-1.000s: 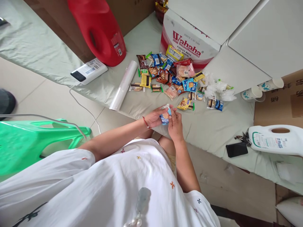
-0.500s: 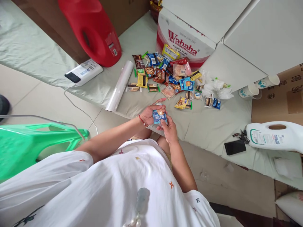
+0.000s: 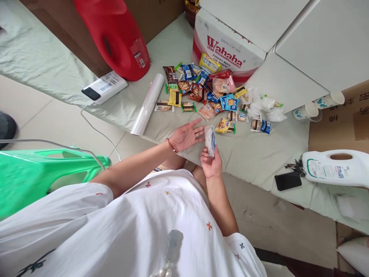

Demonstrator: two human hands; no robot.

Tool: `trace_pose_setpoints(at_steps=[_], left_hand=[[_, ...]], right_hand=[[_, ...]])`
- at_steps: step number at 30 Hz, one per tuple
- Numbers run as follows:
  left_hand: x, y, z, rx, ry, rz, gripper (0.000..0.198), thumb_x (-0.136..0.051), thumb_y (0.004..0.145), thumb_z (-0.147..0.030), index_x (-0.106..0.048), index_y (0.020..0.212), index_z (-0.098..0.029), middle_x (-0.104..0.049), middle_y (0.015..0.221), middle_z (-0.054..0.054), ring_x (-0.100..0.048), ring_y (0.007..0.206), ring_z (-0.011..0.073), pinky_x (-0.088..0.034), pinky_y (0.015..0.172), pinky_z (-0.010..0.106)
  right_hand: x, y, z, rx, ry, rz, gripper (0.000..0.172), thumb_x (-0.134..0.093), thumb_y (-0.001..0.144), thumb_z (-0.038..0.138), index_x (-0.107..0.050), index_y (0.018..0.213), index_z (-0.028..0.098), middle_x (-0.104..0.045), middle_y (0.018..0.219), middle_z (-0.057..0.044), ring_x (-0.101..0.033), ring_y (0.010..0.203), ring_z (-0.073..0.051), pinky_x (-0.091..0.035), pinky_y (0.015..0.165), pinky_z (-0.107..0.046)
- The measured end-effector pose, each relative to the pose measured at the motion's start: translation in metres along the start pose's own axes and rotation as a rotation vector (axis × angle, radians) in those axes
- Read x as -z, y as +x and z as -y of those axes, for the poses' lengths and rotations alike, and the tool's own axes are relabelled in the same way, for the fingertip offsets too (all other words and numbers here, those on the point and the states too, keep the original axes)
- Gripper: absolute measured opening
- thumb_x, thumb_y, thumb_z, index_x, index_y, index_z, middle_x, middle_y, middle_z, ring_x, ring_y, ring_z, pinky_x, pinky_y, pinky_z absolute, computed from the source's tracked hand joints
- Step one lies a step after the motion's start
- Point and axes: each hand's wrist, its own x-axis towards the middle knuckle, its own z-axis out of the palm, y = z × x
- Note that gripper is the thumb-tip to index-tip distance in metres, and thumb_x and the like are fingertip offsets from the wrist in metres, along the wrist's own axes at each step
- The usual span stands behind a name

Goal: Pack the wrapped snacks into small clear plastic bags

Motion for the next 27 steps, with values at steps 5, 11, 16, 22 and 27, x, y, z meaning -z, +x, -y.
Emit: trace_pose_setpoints(at_steps=[5, 11, 16, 22, 27], left_hand=[[-0.001, 0.001, 0.018, 0.046, 0.230, 0.022, 0.066, -0.096, 0.067, -0.037, -0.065, 0.124, -0.023, -0.071, 0.098, 0.001, -0.067, 0.084, 0.0136, -0.049, 0.078, 0.027], [-0.010, 0.010, 0.032, -0.032, 0.277, -0.109, 0.058, -0.098, 0.059, -0.044, -0.067, 0.098, -0.015, -0.071, 0.085, 0.001, -0.064, 0.075, 0.0138, -0.045, 0.067, 0.025], [-0.013, 0.010, 0.048, 0.099, 0.369, -0.102, 0.061, -0.092, 0.063, -0.059, -0.066, 0.096, -0.016, -0.068, 0.087, 0.003, -0.061, 0.075, 0.0138, -0.043, 0.062, 0.025], [-0.008, -0.003, 0.027, -0.049, 0.752, -0.184, 0.045, -0.071, 0.084, -0.061, -0.064, 0.101, -0.019, -0.070, 0.102, 0.006, -0.061, 0.085, 0.0156, -0.046, 0.070, 0.026], [0.030, -0.028, -0.017, -0.380, 1.389, -0.325, 0.032, -0.055, 0.093, -0.049, -0.066, 0.100, -0.020, -0.070, 0.097, 0.006, -0.063, 0.088, 0.0199, -0.049, 0.079, 0.032]], right_hand=[[0.001, -0.006, 0.001, -0.148, 0.017, 0.080, 0.028, -0.058, 0.098, 0.045, -0.066, 0.096, 0.018, -0.061, 0.073, 0.001, -0.047, 0.051, -0.004, -0.041, 0.038, -0.009], [0.012, -0.010, -0.007, 0.256, -0.344, -0.186, 0.059, -0.060, 0.085, 0.077, -0.063, 0.110, 0.024, -0.072, 0.103, -0.004, -0.069, 0.082, -0.016, -0.060, 0.055, -0.025], [0.031, -0.012, 0.002, 0.395, -0.666, -0.280, 0.060, -0.081, 0.073, 0.065, -0.062, 0.113, 0.024, -0.069, 0.092, 0.000, -0.059, 0.070, -0.014, -0.049, 0.050, -0.022], [0.088, -0.049, 0.048, 0.394, -0.804, -0.468, 0.054, -0.068, 0.076, 0.073, -0.065, 0.092, 0.021, -0.067, 0.076, 0.000, -0.059, 0.071, -0.018, -0.047, 0.061, -0.028], [0.153, -0.100, 0.134, 0.133, -1.253, -0.384, 0.045, -0.075, 0.075, 0.064, -0.060, 0.071, 0.021, -0.055, 0.059, 0.004, -0.046, 0.057, -0.013, -0.036, 0.052, -0.024]])
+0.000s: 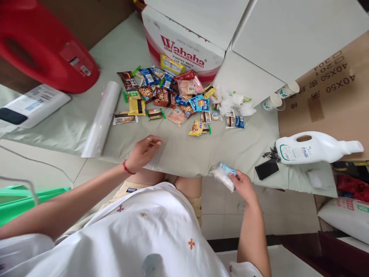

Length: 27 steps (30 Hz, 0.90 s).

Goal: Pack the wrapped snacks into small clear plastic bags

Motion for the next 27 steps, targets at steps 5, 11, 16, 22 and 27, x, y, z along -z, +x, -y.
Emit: trace_pose_setpoints(at_steps=[5, 11, 16, 22, 27], left_hand=[[0.025, -0.004, 0.027, -0.112, 0.346, -0.066, 0.029, -0.046, 0.094, -0.040, -0.067, 0.091, -0.020, -0.069, 0.092, 0.009, -0.065, 0.084, 0.0238, -0.053, 0.081, 0.038], [0.009, -0.006, 0.032, -0.239, 0.540, -0.114, 0.025, -0.047, 0.094, -0.033, -0.069, 0.088, -0.023, -0.073, 0.097, 0.011, -0.066, 0.099, 0.0296, -0.055, 0.092, 0.044], [0.007, -0.010, 0.036, -0.299, 0.567, -0.105, 0.024, -0.048, 0.095, -0.031, -0.070, 0.090, -0.024, -0.074, 0.100, 0.012, -0.066, 0.099, 0.0296, -0.055, 0.094, 0.045], [0.009, -0.014, 0.042, -0.265, 0.443, -0.186, 0.024, -0.045, 0.096, -0.028, -0.066, 0.106, -0.023, -0.074, 0.100, 0.011, -0.069, 0.094, 0.0272, -0.057, 0.089, 0.043], [0.014, -0.016, 0.046, -0.246, 0.329, -0.157, 0.023, -0.042, 0.090, -0.019, -0.062, 0.100, -0.021, -0.069, 0.098, 0.010, -0.063, 0.069, 0.0187, -0.057, 0.069, 0.035]], right_hand=[[0.087, 0.076, 0.020, -0.295, 0.063, -0.313, 0.027, -0.087, 0.069, 0.032, -0.064, 0.072, 0.018, -0.059, 0.058, 0.001, -0.050, 0.053, -0.013, -0.037, 0.045, -0.023], [0.152, 0.201, 0.089, -0.262, 0.266, -0.560, 0.025, -0.052, 0.104, 0.038, -0.059, 0.093, 0.017, -0.060, 0.067, -0.002, -0.055, 0.058, -0.011, -0.048, 0.055, -0.025], [0.145, 0.238, 0.090, -0.278, 0.377, -0.578, 0.024, -0.052, 0.103, 0.034, -0.060, 0.092, 0.014, -0.062, 0.069, -0.005, -0.060, 0.060, -0.013, -0.055, 0.059, -0.028], [0.098, 0.218, 0.037, -0.184, 0.415, -0.544, 0.010, -0.070, 0.083, 0.019, -0.062, 0.080, 0.015, -0.052, 0.056, 0.005, -0.039, 0.045, -0.005, -0.033, 0.040, -0.016], [0.087, 0.187, 0.016, -0.123, 0.358, -0.492, 0.011, -0.072, 0.077, 0.023, -0.066, 0.079, 0.014, -0.045, 0.054, 0.007, -0.029, 0.043, -0.004, -0.022, 0.037, -0.018]])
